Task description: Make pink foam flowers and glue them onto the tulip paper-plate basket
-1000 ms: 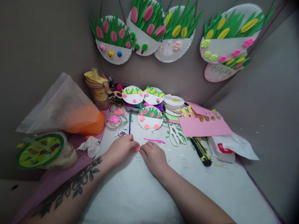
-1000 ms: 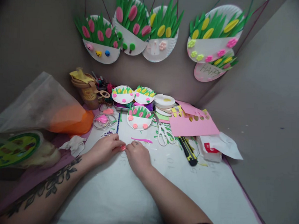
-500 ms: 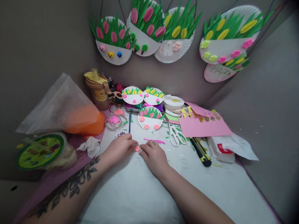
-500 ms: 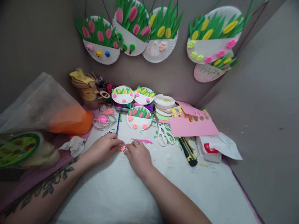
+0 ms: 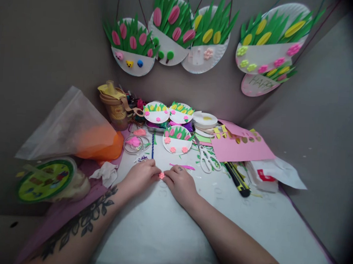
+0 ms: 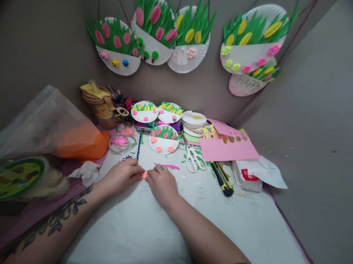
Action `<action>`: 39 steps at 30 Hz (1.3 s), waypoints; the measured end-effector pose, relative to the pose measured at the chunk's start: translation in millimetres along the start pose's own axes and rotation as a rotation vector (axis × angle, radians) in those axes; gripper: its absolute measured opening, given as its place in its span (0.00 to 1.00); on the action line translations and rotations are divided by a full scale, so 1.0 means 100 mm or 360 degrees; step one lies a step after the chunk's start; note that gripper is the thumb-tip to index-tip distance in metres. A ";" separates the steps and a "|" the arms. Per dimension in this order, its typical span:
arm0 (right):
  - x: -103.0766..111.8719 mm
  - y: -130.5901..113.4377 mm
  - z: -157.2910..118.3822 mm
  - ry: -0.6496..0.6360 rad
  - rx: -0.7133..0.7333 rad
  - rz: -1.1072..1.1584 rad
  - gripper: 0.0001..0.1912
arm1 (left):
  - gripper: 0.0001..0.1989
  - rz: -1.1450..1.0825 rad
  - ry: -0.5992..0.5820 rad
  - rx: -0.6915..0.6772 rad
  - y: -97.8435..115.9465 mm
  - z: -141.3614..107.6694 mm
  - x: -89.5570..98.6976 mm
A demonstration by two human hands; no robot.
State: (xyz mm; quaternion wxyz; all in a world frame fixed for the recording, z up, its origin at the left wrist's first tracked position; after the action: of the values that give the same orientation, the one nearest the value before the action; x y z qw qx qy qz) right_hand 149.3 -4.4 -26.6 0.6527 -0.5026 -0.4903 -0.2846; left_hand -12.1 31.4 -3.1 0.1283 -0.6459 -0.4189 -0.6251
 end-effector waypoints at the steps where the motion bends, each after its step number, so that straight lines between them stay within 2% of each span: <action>1: 0.01 0.01 -0.01 0.0011 0.0012 0.0008 0.07 | 0.11 -0.0003 0.0004 0.0001 0.00 0.00 0.00; 8: 0.07 -0.04 -0.08 0.0043 0.0183 -0.0099 0.10 | 0.13 0.0018 0.0052 0.0004 -0.02 -0.01 0.00; 15: 0.06 -0.05 -0.11 0.0126 0.0310 -0.0107 0.11 | 0.12 0.0013 0.0022 0.0038 0.00 -0.02 0.01; 19: 0.06 -0.02 -0.09 0.0157 0.0241 -0.0002 0.10 | 0.12 0.0024 0.0022 0.0044 -0.01 -0.01 0.01; 21: 0.04 -0.01 -0.06 0.0098 0.0184 0.0049 0.09 | 0.12 0.0034 0.0036 0.0060 -0.01 -0.01 0.00; 25: -0.02 -0.03 0.01 -0.0016 0.0114 0.0100 0.14 | 0.12 0.0008 0.0077 0.0135 -0.03 0.00 -0.02; 30: -0.05 -0.05 0.05 -0.0019 0.0107 0.0152 0.10 | 0.14 -0.0069 0.0132 0.0191 -0.04 -0.01 -0.01; 32: -0.02 -0.01 0.04 0.0011 0.0127 0.0224 0.10 | 0.14 -0.0071 0.0123 0.0194 -0.04 -0.01 -0.01; 35: 0.10 0.17 0.03 0.0173 0.0054 0.0372 0.14 | 0.15 -0.0087 0.0134 0.0218 -0.05 -0.01 -0.02; 37: 0.20 0.33 0.03 0.0273 -0.0076 0.0346 0.11 | 0.16 -0.0111 0.0166 0.0235 -0.05 -0.02 -0.03; 39: 0.25 0.44 0.04 0.0248 -0.0163 0.0229 0.07 | 0.15 -0.0130 0.0193 0.0241 -0.05 -0.03 -0.03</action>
State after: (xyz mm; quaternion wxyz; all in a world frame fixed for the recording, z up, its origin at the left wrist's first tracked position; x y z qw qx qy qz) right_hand 195.1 17.2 -19.7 0.6811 -0.5455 -0.3854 -0.2998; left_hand -17.1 30.9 -7.4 0.1764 -0.5777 -0.4825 -0.6343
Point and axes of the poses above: each hand's wrist, its own z-axis towards the middle knuckle, its own x-axis out of the back of the hand, y = z × x, the point moved 2 cm from there along z, towards the middle knuckle, and after that the axes turned 14 degrees about -y, right-handed, at the moved point
